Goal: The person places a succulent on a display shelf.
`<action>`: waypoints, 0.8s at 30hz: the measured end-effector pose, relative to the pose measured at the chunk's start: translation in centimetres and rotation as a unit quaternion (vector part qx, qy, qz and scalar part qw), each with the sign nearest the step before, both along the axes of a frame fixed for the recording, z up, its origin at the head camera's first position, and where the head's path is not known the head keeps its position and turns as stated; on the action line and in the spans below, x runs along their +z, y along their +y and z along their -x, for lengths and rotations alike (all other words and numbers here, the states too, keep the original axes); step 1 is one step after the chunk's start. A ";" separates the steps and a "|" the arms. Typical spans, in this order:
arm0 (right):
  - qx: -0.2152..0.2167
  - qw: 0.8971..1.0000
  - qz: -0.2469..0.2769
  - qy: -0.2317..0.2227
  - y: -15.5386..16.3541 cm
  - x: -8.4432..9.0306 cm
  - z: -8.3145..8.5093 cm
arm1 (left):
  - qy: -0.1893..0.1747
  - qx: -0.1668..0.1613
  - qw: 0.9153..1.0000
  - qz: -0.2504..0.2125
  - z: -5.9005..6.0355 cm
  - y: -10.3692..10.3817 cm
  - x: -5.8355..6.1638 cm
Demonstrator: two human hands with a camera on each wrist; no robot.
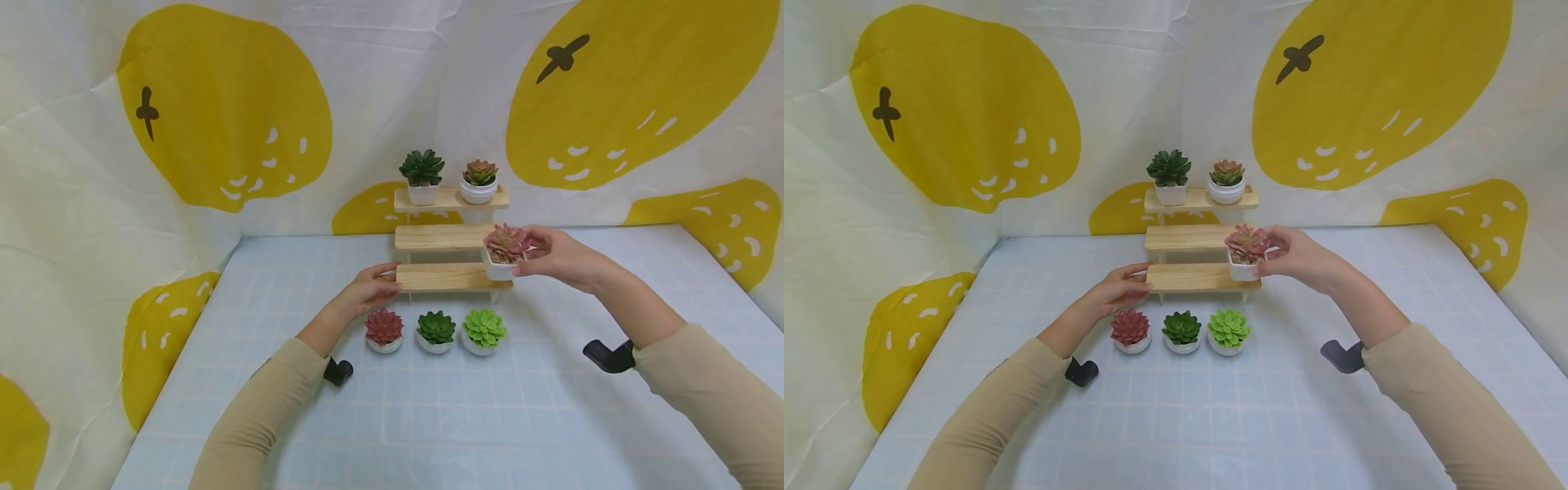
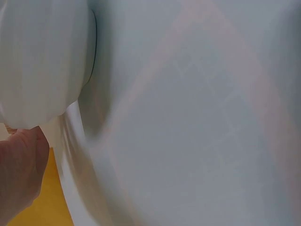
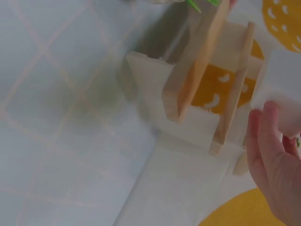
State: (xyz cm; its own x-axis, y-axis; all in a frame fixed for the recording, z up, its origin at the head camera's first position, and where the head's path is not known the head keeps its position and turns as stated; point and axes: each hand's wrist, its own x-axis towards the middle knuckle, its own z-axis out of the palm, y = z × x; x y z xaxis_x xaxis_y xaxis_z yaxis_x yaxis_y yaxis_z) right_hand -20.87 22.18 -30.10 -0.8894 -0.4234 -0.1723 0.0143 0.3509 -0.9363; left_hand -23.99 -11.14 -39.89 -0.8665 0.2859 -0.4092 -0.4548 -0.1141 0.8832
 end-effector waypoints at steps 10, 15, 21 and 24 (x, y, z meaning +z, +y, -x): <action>0.008 1.000 0.001 0.007 -1.8 0.9 1.1 | -0.002 -0.002 1.000 0.002 0.0 0.0 0.0; 0.012 1.000 -0.008 0.010 -2.7 1.2 1.6 | 0.000 -0.004 1.000 -0.001 0.0 -0.1 0.1; 0.009 1.000 -0.018 0.003 -3.9 1.6 2.5 | -0.008 0.000 1.000 -0.006 0.1 -0.1 0.0; 0.008 1.000 -0.009 0.000 -4.4 1.7 2.8 | -0.008 0.000 1.000 -0.008 0.1 0.0 0.0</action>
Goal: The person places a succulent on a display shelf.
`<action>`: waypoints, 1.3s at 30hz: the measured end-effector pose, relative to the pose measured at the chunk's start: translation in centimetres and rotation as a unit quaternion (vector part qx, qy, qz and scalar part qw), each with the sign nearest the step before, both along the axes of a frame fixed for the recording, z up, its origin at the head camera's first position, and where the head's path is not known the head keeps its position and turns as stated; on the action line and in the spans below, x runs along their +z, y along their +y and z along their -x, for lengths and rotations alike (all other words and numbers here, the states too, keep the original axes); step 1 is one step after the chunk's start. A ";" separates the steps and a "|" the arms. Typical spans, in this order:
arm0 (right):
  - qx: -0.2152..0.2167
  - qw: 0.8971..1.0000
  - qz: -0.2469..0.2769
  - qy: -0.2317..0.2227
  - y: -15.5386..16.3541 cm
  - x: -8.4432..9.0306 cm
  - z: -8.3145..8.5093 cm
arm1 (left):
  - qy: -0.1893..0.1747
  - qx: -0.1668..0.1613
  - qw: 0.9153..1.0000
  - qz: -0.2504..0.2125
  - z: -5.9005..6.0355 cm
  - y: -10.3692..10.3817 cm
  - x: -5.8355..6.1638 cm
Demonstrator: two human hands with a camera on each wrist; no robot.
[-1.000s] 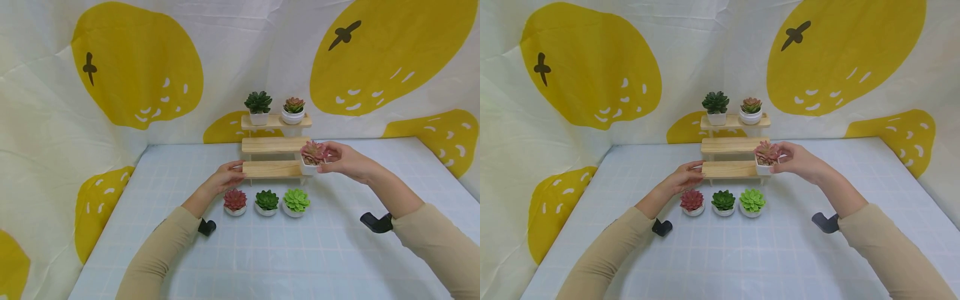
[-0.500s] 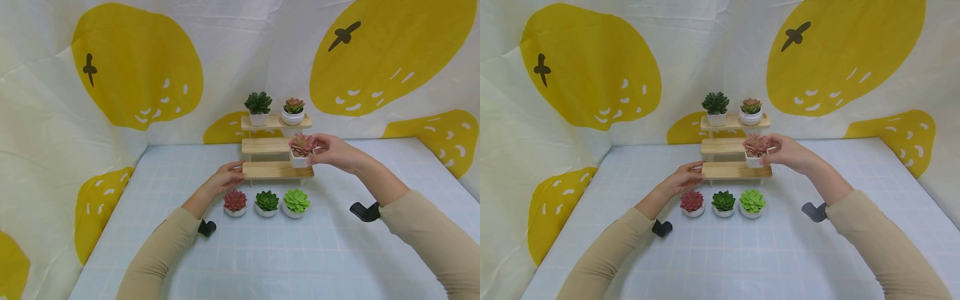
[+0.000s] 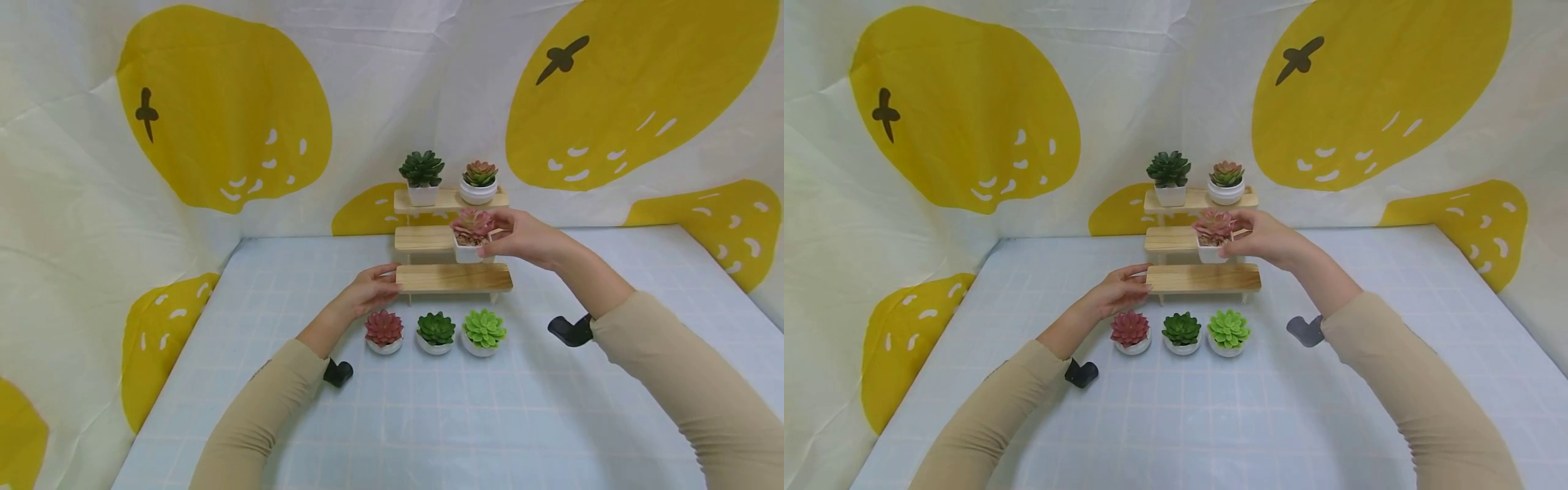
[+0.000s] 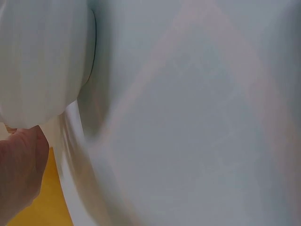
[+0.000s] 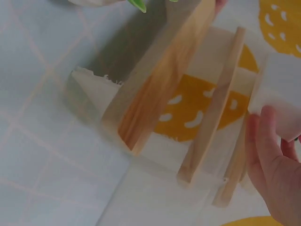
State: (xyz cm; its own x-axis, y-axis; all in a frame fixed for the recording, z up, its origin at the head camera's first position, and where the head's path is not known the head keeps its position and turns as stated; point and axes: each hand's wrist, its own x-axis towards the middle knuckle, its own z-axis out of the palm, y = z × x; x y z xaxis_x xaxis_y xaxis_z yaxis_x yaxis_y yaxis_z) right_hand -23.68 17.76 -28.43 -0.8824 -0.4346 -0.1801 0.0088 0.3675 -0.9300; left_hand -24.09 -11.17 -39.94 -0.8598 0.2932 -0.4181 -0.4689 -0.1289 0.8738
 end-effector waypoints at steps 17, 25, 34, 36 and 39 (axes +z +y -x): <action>-0.003 1.000 0.016 0.003 -2.7 -0.1 2.2 | 0.002 0.002 1.000 -0.006 0.2 -0.1 -0.3; -0.011 1.000 0.014 0.004 -4.0 -0.4 3.2 | -0.003 0.005 1.000 -0.006 0.4 -0.1 -0.5; -0.029 1.000 0.006 0.003 -5.2 -0.6 3.8 | -0.001 0.000 1.000 -0.011 0.4 -0.1 -0.4; -0.034 0.999 0.008 -0.002 -5.4 -0.6 3.9 | -0.002 0.002 1.000 -0.011 0.4 0.0 -0.5; -0.038 0.999 0.017 -0.005 -5.6 -0.8 4.1 | -0.002 0.003 1.000 -0.012 0.4 0.0 -0.5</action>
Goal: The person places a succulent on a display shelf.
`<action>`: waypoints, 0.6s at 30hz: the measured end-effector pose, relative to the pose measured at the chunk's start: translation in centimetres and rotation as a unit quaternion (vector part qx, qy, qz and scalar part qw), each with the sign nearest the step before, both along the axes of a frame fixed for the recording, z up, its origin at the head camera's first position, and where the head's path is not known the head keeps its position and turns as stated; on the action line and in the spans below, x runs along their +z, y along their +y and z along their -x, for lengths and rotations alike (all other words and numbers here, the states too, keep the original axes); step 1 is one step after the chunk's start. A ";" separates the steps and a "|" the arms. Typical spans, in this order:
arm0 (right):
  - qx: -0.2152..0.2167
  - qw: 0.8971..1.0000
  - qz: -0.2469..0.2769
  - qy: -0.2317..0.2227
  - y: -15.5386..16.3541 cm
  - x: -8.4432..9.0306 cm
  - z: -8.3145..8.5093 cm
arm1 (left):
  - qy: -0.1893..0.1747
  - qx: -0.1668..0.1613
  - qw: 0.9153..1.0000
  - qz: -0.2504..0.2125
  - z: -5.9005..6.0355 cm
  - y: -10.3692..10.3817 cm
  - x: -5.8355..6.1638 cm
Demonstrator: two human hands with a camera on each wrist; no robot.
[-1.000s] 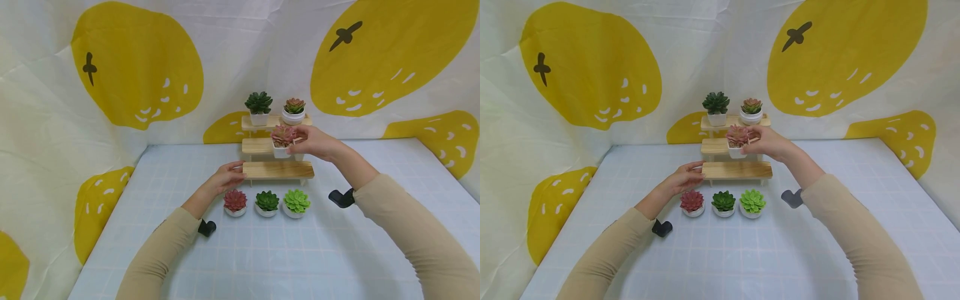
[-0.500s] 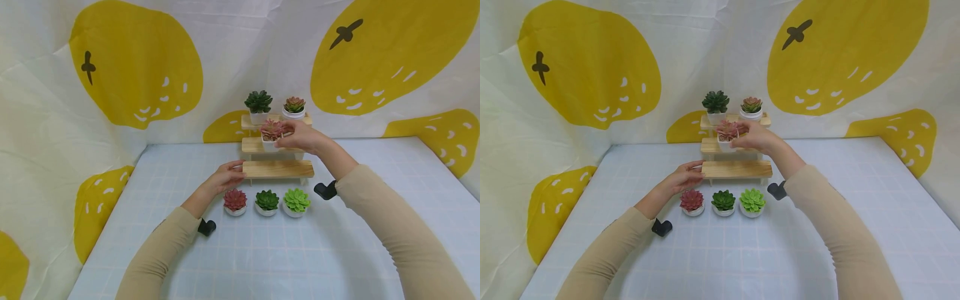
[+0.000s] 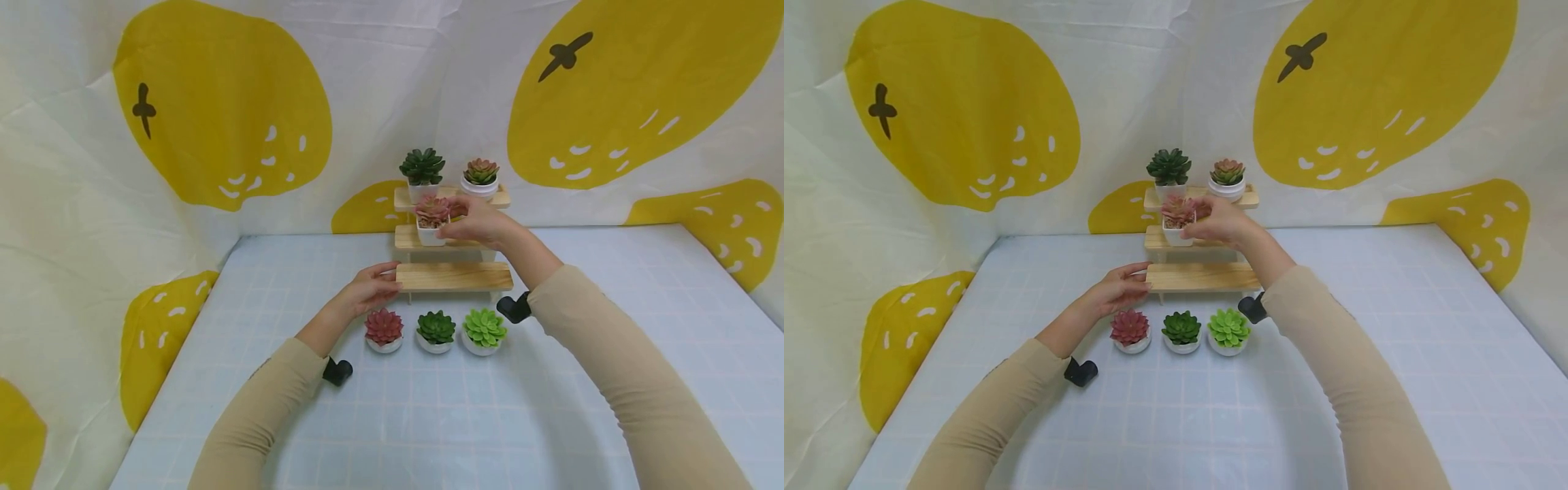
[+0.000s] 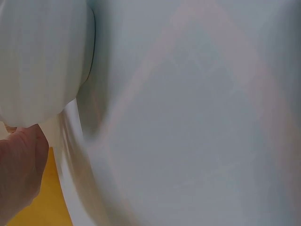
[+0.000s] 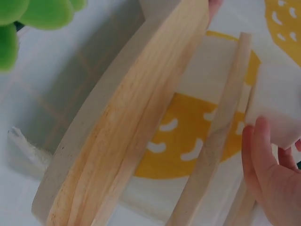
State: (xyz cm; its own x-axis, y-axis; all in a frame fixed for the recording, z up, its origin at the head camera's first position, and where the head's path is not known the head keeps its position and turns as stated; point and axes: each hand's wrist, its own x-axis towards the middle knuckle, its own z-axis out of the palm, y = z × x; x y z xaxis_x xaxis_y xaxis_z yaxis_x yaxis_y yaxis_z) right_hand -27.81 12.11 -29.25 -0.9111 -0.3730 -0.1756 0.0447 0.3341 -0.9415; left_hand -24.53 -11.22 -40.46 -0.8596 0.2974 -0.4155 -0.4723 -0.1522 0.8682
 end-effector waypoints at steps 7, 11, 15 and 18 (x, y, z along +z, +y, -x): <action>-0.005 1.000 -0.007 0.016 -0.3 -0.4 0.1 | 0.001 0.002 1.000 0.002 -0.1 0.0 0.0; -0.007 1.000 0.002 0.019 -0.5 -0.5 0.2 | 0.004 0.000 1.000 0.004 -0.1 0.0 0.0; -0.016 1.000 0.007 0.010 -0.7 -0.5 0.3 | 0.002 0.000 1.000 0.005 -0.2 0.0 0.1; -0.019 1.000 0.006 0.007 -0.8 -0.5 0.3 | 0.000 0.001 1.000 0.006 -0.1 0.0 0.1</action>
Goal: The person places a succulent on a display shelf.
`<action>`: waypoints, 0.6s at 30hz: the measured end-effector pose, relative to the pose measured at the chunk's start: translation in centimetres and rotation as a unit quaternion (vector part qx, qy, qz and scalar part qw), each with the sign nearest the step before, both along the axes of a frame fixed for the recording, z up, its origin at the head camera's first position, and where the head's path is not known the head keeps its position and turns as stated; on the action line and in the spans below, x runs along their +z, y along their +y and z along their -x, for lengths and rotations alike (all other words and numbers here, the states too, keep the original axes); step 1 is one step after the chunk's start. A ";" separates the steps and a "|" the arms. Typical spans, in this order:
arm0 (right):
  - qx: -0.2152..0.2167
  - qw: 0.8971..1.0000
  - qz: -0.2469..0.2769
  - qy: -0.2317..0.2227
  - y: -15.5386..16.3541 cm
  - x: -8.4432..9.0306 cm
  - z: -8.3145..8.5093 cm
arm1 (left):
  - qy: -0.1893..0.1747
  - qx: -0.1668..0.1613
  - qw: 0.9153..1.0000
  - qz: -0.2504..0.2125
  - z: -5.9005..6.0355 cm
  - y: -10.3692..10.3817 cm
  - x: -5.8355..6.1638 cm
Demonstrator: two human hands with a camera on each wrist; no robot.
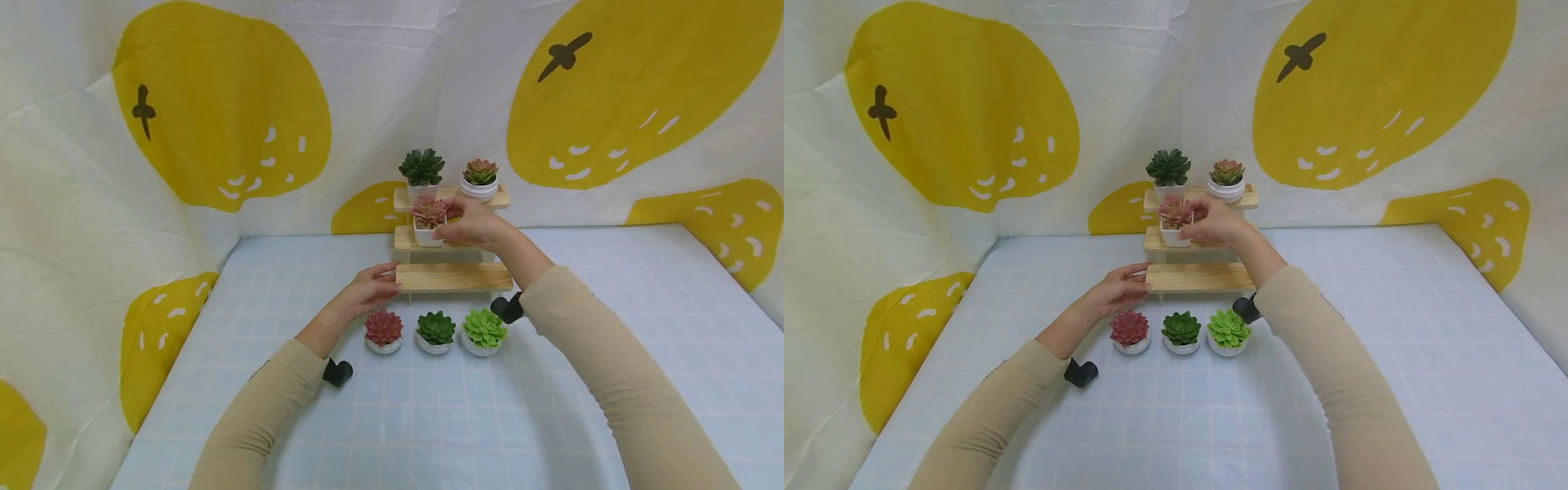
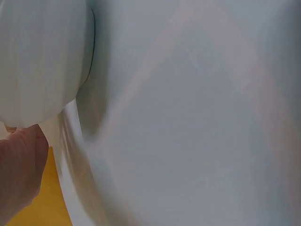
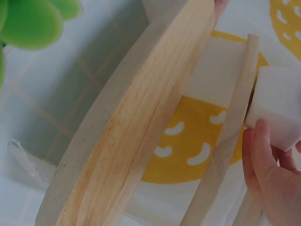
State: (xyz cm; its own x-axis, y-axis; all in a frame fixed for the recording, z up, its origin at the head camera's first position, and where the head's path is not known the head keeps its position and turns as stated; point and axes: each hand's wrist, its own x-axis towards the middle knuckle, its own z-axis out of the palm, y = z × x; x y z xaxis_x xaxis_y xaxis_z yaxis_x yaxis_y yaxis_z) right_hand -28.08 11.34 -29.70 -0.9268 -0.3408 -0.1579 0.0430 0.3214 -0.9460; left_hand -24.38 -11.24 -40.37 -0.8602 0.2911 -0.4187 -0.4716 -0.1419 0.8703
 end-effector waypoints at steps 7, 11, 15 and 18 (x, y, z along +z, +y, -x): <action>0.002 1.000 -0.003 -0.003 -0.1 0.0 -0.1 | -0.001 0.001 1.000 0.007 0.1 0.0 0.0; 0.000 1.000 0.000 -0.009 -0.1 -0.1 -0.1 | -0.003 -0.001 1.000 0.008 0.1 0.0 0.0; -0.002 1.000 0.005 -0.015 -0.2 -0.1 -0.1 | -0.006 0.002 1.000 0.009 0.1 0.0 0.0; -0.003 1.000 0.011 -0.022 -0.1 -0.1 -0.1 | -0.006 0.002 1.000 0.010 0.2 0.1 0.0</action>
